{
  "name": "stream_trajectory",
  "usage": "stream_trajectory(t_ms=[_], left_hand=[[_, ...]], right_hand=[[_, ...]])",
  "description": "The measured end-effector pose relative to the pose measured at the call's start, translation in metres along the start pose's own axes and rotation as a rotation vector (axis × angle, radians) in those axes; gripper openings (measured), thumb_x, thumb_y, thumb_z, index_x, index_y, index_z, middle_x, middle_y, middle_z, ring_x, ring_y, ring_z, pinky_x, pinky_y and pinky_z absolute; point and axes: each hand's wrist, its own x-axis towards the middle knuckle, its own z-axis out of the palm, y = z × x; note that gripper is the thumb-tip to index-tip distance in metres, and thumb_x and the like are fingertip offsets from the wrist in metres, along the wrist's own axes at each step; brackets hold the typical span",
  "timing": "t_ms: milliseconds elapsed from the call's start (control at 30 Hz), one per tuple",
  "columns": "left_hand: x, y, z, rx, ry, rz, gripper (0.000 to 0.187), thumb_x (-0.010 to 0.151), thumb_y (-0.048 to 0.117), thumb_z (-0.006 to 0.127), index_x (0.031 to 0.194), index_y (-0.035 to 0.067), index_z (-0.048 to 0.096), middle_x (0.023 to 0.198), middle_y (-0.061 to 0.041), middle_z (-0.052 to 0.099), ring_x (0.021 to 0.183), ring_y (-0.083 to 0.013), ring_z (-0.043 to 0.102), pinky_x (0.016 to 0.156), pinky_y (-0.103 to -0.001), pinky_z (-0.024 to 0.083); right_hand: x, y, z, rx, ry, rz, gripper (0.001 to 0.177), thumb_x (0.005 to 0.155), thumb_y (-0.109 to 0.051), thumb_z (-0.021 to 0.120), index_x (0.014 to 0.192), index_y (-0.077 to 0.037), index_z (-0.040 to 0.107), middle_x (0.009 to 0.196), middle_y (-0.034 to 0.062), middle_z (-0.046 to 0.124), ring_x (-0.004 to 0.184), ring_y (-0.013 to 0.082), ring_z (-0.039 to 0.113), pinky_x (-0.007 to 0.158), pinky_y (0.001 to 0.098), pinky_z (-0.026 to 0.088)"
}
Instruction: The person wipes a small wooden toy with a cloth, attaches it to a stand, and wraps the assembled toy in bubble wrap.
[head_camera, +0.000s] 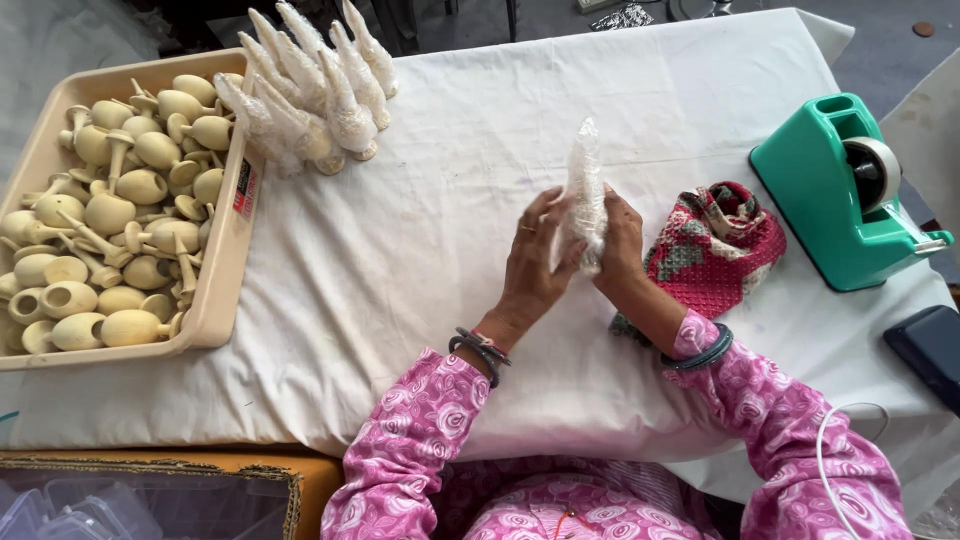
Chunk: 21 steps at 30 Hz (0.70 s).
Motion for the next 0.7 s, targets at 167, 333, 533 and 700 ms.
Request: stream_trajectory(t_ms=[167, 333, 533, 700], left_hand=[[0.008, -0.009, -0.019, -0.668, -0.054, -0.403, 0.065, 0.105, 0.054, 0.052, 0.156, 0.013, 0.048, 0.154, -0.011, 0.051, 0.144, -0.0241, 0.046, 0.116, -0.04, 0.042], [0.01, -0.009, -0.013, -0.881, -0.003, -0.544, 0.078, 0.103, 0.067, 0.04, 0.158, 0.011, 0.042, 0.157, -0.007, 0.048, 0.145, -0.0207, 0.044, 0.115, -0.037, 0.039], [0.003, 0.017, 0.009, -0.643, 0.121, -0.547, 0.073, 0.097, 0.053, 0.061, 0.149, 0.007, 0.041, 0.133, -0.011, 0.059, 0.119, -0.0172, 0.059, 0.097, -0.032, 0.051], [0.0, 0.003, 0.004, -0.657, 0.211, -0.531, 0.043, 0.094, 0.034, 0.078, 0.12, 0.002, 0.063, 0.104, -0.005, 0.07, 0.093, -0.0096, 0.067, 0.077, -0.025, 0.057]], right_hand=[[-0.003, -0.021, 0.011, 0.004, -0.119, 0.065, 0.049, 0.106, -0.037, 0.05, 0.134, 0.003, 0.054, 0.105, 0.0161, 0.07, 0.087, 0.0246, 0.073, 0.07, 0.0366, 0.065], [-0.004, -0.016, 0.017, -0.018, -0.148, 0.064, 0.05, 0.11, -0.038, 0.048, 0.135, 0.005, 0.054, 0.104, 0.0171, 0.069, 0.089, 0.0269, 0.073, 0.073, 0.0389, 0.065], [-0.009, 0.04, -0.006, -0.559, -0.016, -0.36, 0.056, 0.129, -0.033, 0.052, 0.088, 0.004, 0.05, 0.079, 0.0083, 0.042, 0.068, 0.0159, 0.039, 0.063, 0.0301, 0.042], [-0.049, -0.03, 0.078, -0.87, -0.106, -0.844, 0.033, 0.113, -0.025, 0.047, 0.095, 0.001, 0.055, 0.093, -0.0007, 0.049, 0.075, 0.0078, 0.048, 0.061, 0.025, 0.041]])
